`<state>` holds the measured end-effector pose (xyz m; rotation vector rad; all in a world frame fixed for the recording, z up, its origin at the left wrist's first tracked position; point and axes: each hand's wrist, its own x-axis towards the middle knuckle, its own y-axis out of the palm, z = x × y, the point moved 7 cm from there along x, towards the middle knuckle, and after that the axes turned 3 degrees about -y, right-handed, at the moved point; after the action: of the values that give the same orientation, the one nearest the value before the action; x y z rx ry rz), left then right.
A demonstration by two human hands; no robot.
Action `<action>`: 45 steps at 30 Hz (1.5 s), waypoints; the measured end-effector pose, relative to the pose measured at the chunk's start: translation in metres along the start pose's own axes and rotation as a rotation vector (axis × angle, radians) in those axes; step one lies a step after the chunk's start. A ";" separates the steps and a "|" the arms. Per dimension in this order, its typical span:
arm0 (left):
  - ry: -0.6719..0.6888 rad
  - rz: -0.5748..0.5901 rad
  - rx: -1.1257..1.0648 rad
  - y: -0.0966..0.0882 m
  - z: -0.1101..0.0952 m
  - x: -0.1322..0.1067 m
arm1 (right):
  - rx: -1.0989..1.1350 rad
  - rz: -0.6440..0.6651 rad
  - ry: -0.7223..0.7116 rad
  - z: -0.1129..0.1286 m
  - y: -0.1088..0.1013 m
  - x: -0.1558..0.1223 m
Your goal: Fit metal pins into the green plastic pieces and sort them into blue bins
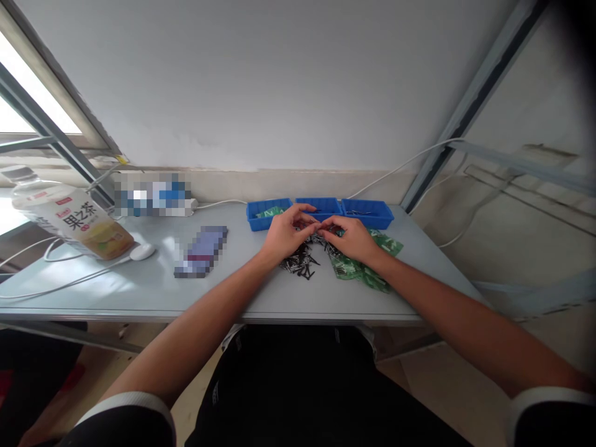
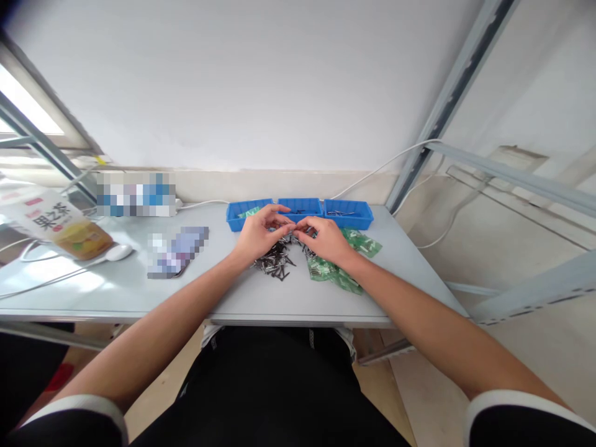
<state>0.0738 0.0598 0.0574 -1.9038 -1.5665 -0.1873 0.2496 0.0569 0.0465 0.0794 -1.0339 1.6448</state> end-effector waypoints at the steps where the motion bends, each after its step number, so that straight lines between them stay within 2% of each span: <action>1: 0.002 0.006 -0.013 0.000 -0.001 0.000 | 0.007 0.004 0.005 0.000 0.000 0.000; 5: 0.027 0.023 -0.007 0.002 0.001 0.002 | 0.141 0.013 0.074 -0.009 0.003 0.001; 11: 0.157 0.052 0.082 0.003 -0.004 0.002 | 0.305 0.007 0.120 -0.018 0.007 0.001; 17: 0.164 0.089 0.101 0.004 -0.004 0.002 | 0.299 0.038 0.120 -0.019 0.008 0.001; 27: 0.137 0.022 0.082 -0.001 -0.005 0.001 | 0.266 0.066 0.137 -0.019 0.011 0.000; 37: 0.152 0.072 0.083 0.003 -0.002 0.003 | 0.277 0.051 0.151 -0.027 0.011 -0.001; 45: 0.128 0.126 0.072 0.005 -0.004 0.002 | 0.264 0.061 0.123 -0.025 0.010 0.000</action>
<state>0.0804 0.0587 0.0593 -1.8885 -1.3471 -0.1920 0.2524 0.0730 0.0255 0.1207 -0.7290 1.8112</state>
